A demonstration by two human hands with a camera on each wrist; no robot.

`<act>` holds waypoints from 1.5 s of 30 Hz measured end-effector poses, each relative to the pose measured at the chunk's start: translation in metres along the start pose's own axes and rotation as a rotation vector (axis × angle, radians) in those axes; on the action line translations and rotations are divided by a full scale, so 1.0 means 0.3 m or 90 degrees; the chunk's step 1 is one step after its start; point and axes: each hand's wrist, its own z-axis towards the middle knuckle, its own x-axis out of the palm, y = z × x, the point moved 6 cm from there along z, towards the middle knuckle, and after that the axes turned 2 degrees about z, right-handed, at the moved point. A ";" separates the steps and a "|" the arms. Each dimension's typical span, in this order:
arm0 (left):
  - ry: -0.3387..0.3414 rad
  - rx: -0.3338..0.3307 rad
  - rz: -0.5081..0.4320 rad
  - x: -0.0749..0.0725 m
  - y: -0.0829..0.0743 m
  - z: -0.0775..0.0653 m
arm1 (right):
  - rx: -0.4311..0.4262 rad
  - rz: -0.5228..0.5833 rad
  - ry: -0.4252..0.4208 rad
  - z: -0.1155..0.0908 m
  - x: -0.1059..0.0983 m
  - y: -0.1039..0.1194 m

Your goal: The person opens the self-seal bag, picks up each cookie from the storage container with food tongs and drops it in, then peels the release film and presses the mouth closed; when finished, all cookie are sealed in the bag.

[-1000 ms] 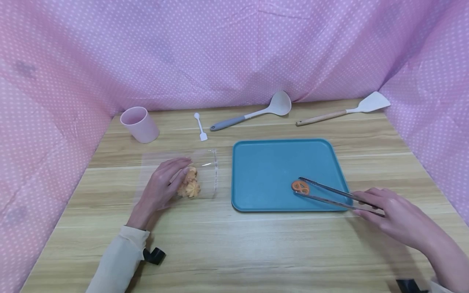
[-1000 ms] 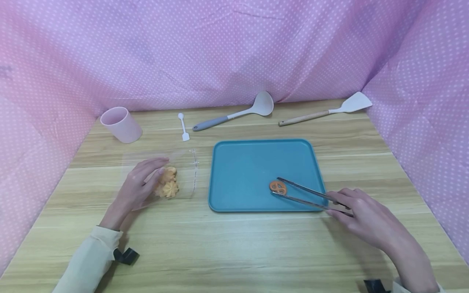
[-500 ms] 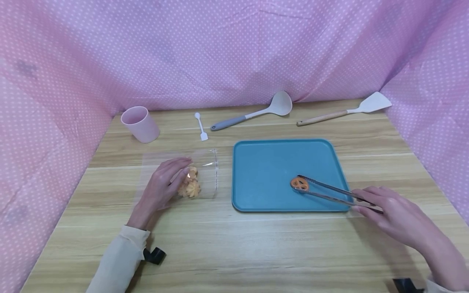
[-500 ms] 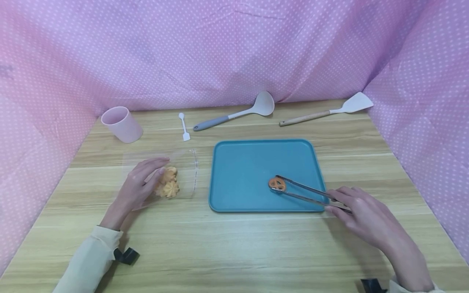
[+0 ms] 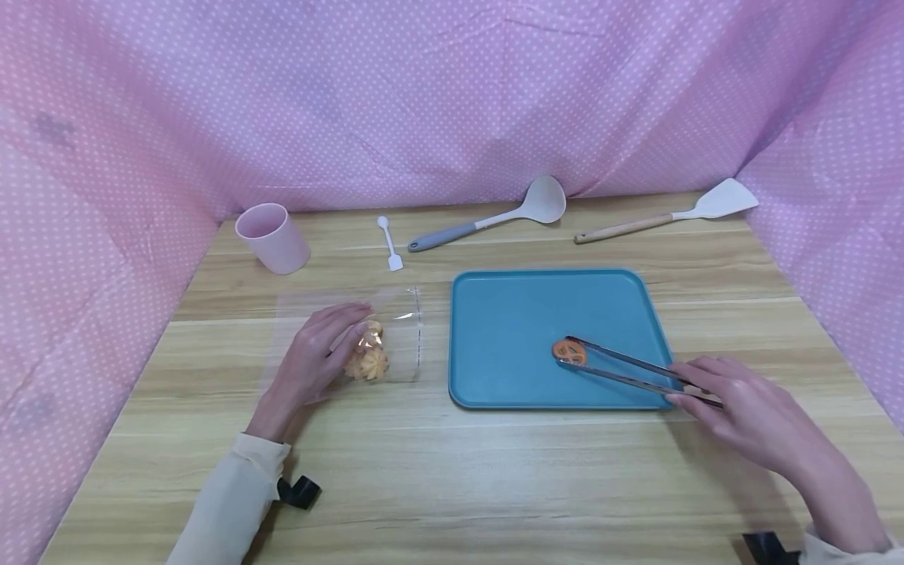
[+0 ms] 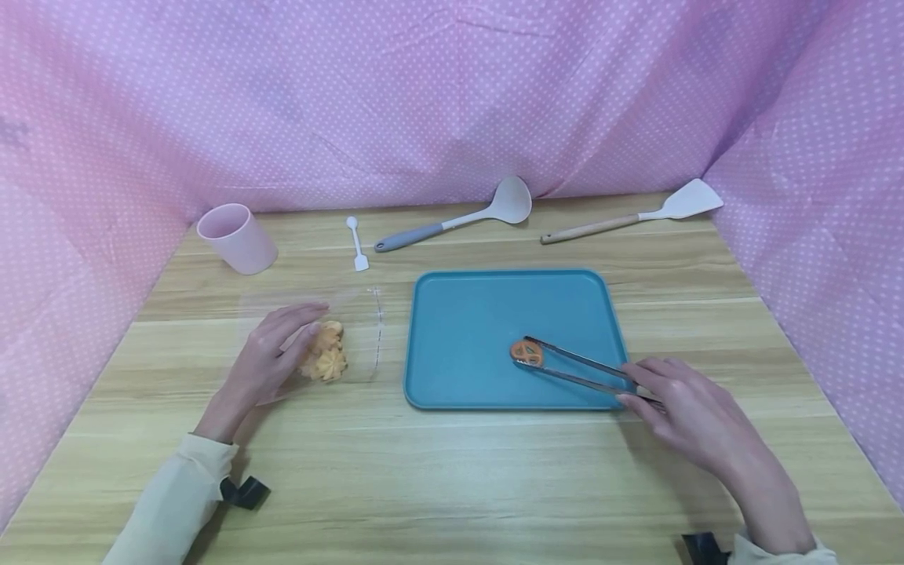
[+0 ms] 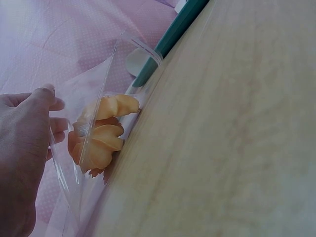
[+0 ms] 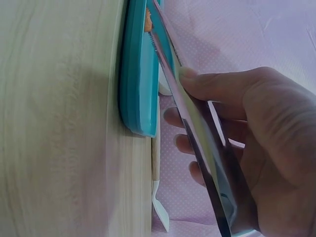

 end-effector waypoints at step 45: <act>-0.006 0.013 -0.003 0.001 0.002 0.000 | -0.121 -0.042 -0.071 0.090 0.016 0.066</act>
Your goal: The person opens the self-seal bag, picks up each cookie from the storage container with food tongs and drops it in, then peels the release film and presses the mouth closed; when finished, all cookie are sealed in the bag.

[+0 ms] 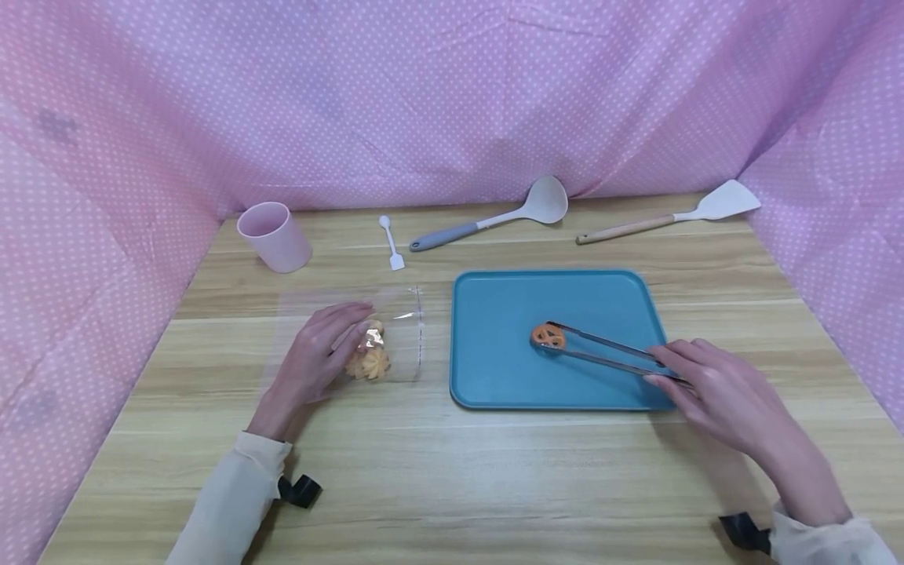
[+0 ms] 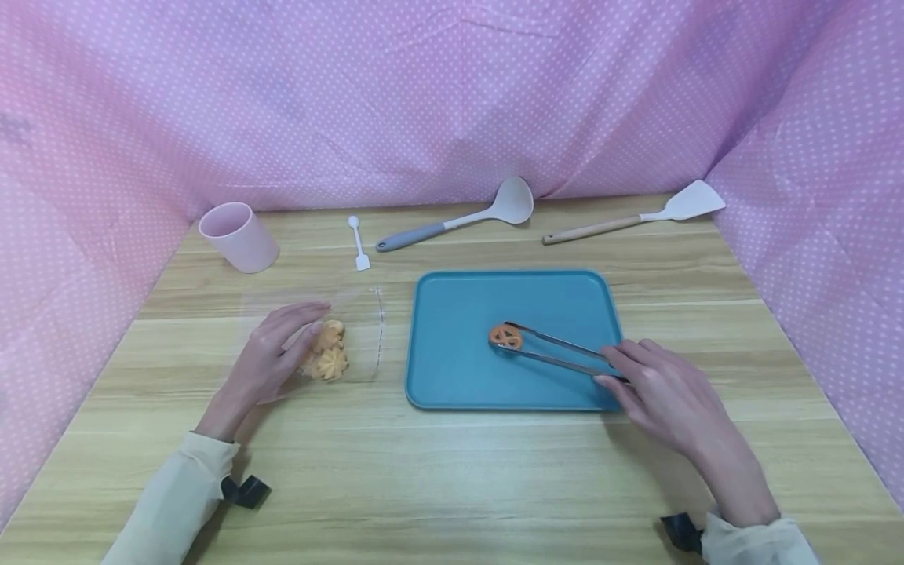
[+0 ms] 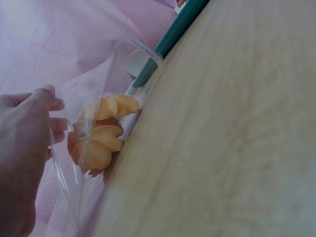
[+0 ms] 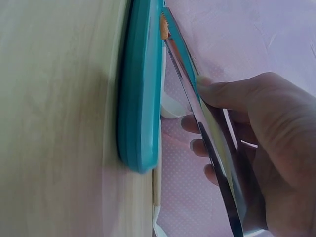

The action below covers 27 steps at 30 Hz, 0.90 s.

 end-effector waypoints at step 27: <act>-0.006 0.011 -0.001 0.003 -0.001 0.001 | -0.049 0.071 0.048 0.213 0.131 0.089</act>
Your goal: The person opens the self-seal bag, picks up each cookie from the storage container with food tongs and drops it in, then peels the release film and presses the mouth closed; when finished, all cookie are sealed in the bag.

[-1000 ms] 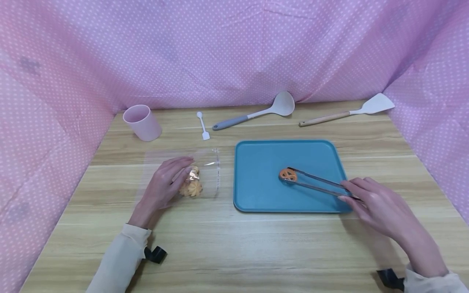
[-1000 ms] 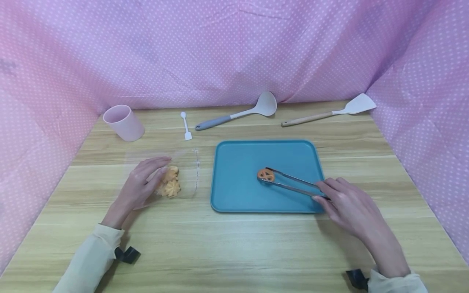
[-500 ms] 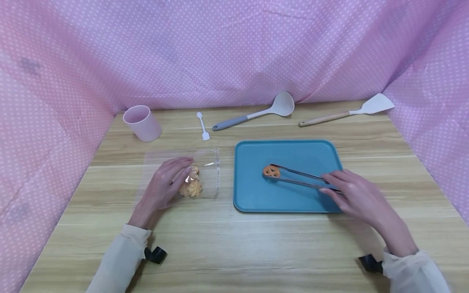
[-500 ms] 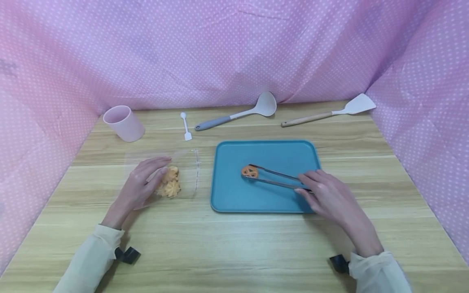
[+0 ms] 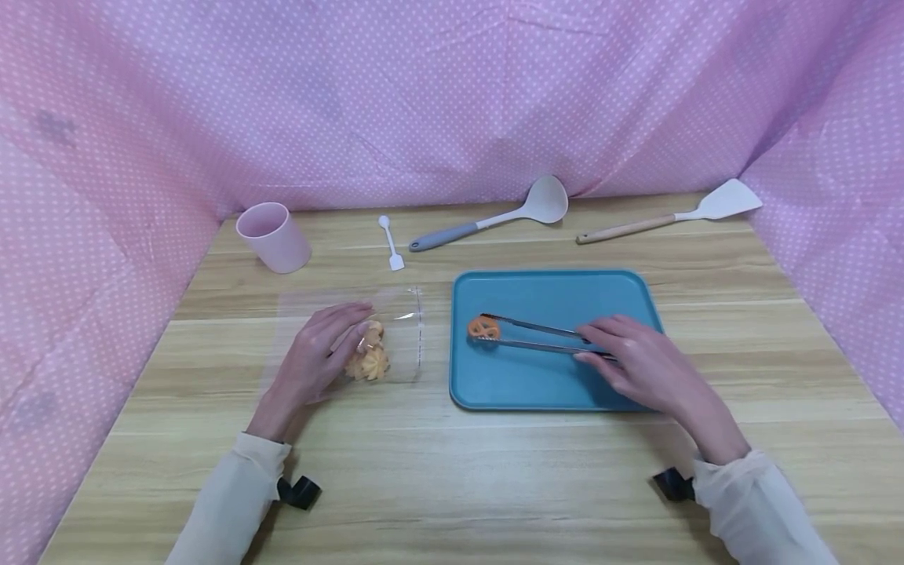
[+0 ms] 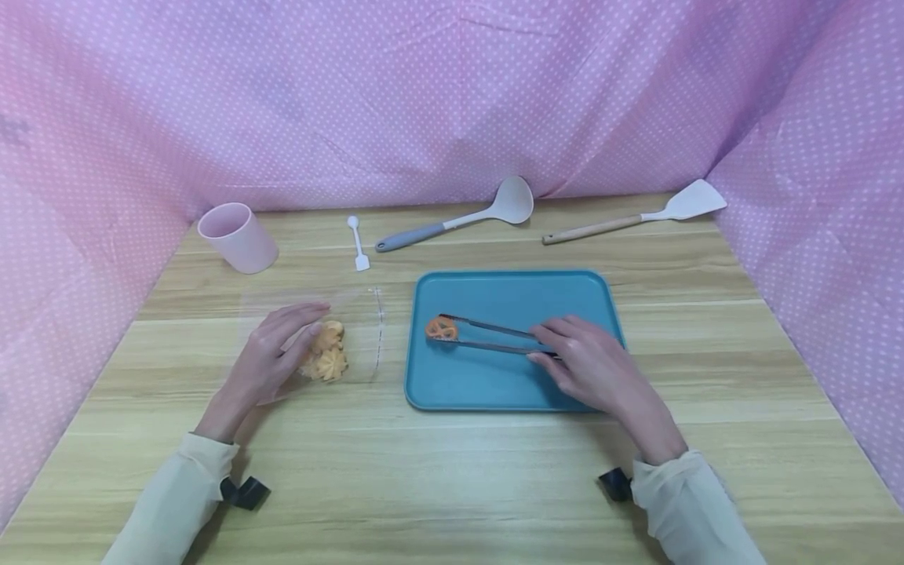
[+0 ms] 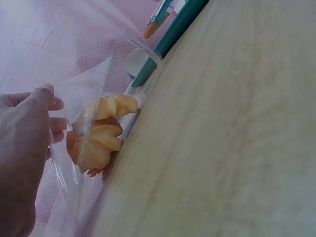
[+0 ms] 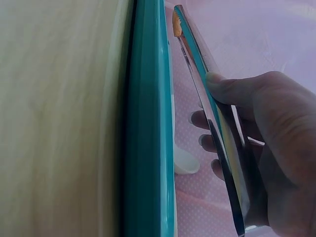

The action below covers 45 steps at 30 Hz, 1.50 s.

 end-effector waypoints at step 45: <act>-0.003 -0.001 0.003 -0.004 0.000 0.001 | -0.042 0.047 0.037 0.244 0.158 0.137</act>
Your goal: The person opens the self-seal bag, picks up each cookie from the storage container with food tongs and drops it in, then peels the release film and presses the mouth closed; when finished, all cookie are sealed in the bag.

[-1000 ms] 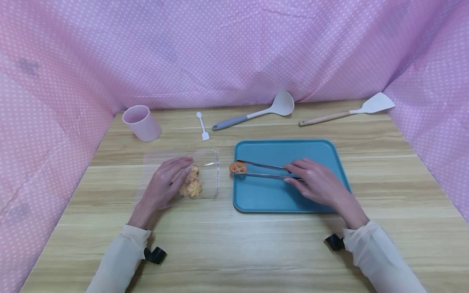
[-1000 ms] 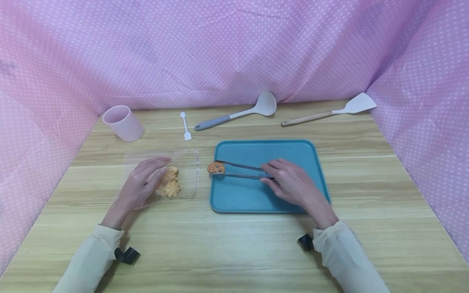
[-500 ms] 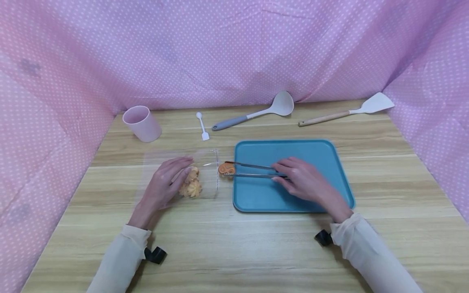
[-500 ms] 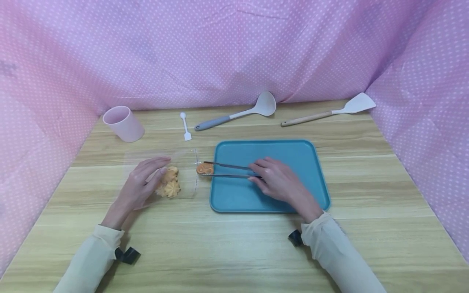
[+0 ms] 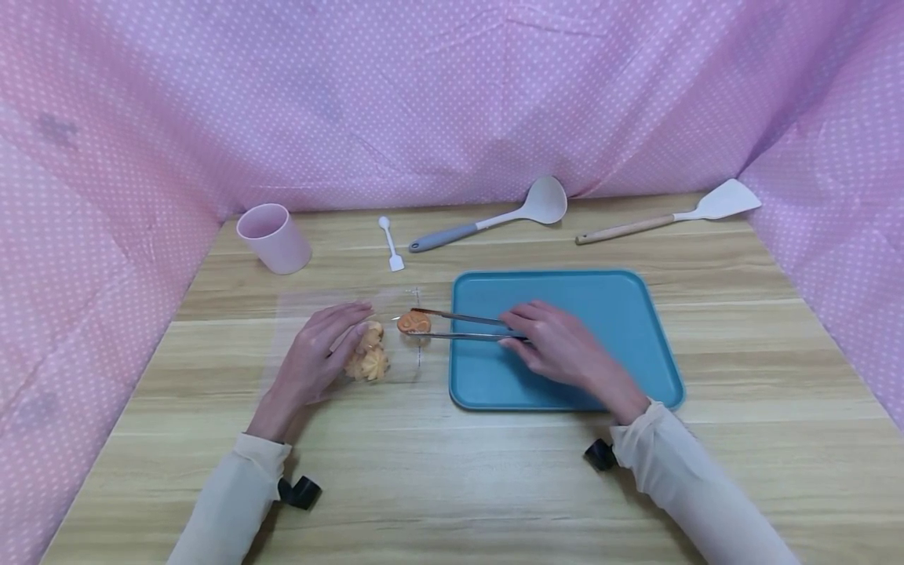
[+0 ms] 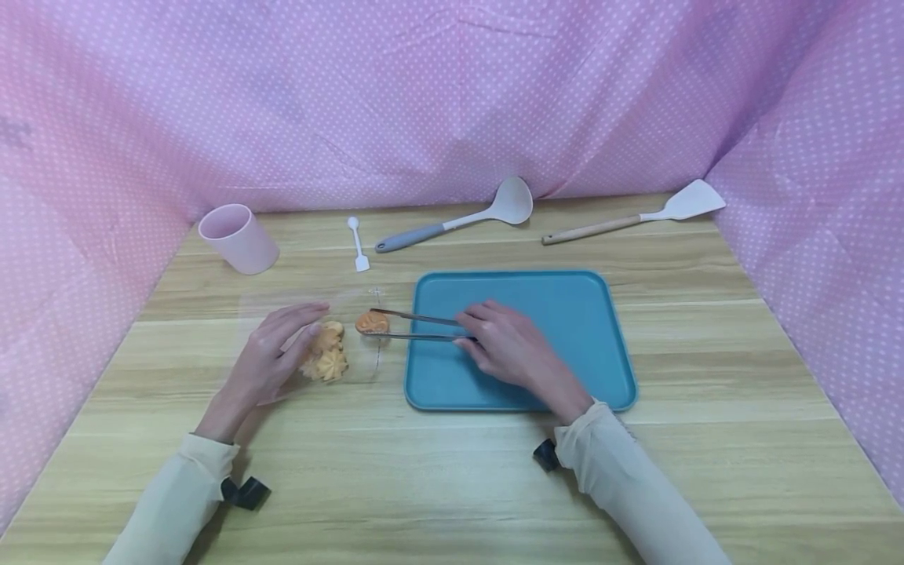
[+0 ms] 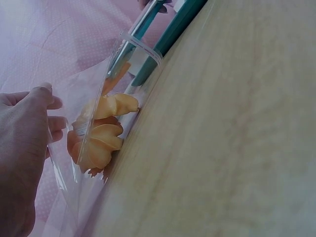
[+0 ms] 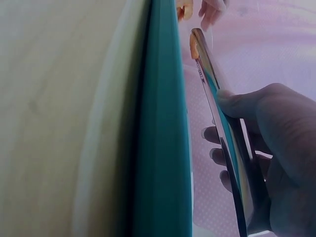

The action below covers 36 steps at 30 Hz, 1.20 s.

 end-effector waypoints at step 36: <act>0.009 -0.010 0.003 -0.001 -0.007 0.006 | 0.078 0.065 0.032 0.144 0.095 0.086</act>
